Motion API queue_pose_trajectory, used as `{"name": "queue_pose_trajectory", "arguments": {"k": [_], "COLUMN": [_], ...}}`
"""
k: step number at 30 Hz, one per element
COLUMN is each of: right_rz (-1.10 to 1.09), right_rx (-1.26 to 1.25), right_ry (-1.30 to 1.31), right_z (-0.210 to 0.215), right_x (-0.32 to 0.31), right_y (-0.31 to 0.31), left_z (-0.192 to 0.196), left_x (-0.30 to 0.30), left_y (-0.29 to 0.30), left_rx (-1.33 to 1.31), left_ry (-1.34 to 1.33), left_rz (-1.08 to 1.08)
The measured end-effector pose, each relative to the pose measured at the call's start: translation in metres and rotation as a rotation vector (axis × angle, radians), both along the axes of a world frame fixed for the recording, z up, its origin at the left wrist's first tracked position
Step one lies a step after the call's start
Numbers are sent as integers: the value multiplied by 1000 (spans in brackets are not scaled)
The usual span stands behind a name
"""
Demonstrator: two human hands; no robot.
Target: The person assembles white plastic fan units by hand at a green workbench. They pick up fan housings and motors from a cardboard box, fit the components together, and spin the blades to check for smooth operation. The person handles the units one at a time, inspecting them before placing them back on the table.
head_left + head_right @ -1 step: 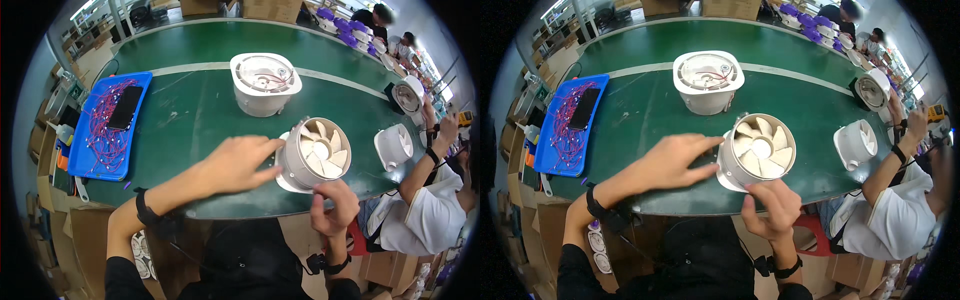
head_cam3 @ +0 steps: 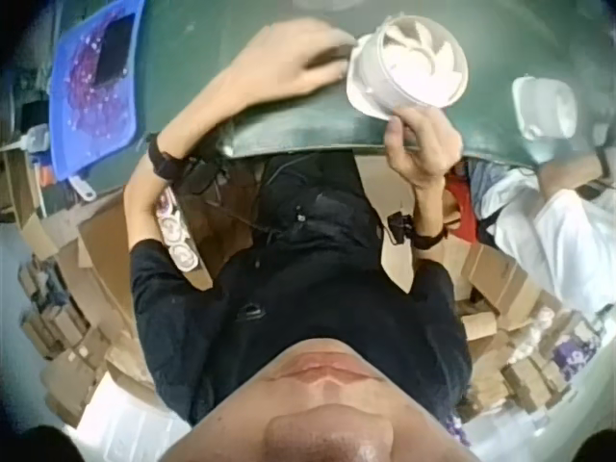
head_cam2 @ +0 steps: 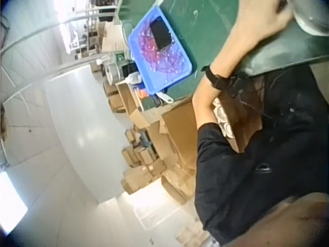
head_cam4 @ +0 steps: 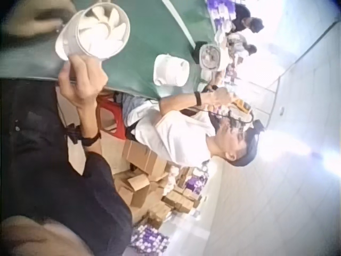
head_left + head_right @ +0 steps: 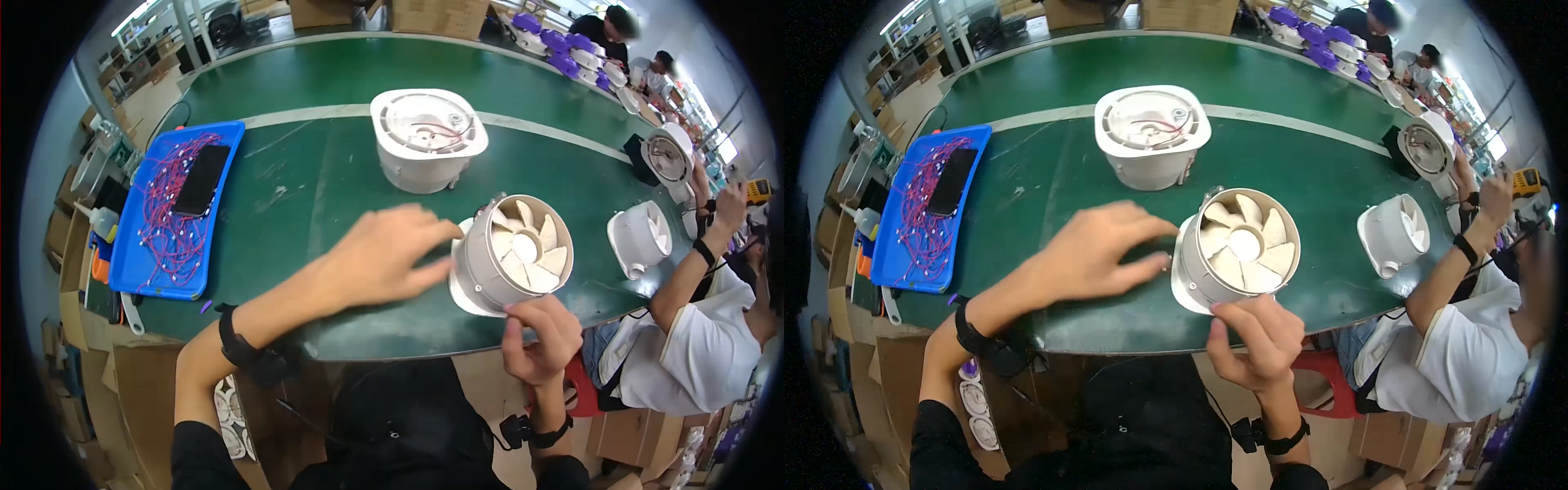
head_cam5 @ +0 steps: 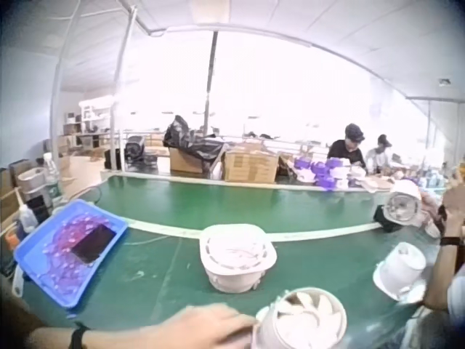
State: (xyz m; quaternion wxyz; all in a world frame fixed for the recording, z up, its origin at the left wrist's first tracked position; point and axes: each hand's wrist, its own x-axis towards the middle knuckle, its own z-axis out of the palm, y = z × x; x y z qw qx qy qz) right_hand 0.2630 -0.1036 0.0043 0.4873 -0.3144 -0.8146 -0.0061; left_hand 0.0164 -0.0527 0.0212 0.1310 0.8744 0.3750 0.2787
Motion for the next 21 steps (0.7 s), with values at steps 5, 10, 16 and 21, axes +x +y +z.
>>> {"name": "queue_pose_trajectory", "arguments": {"k": [5,10,16,21], "right_rz": [175,-166,-268,-187], "right_rx": [-376,-380,-399,-385], "right_ry": [-237,-170,-351,-449], "right_z": [-3,-6,-19,-23], "right_x": [15,-1,3,5], "right_y": [-3,9,32,33], "left_z": [38,17,4,0], "left_x": [-12,-33,-34,-38], "left_y": [51,89,94,92], "left_rx": [452,184,156,217], "left_ry": [-16,-36,-15,15], "left_rz": [155,323,368,327]}}
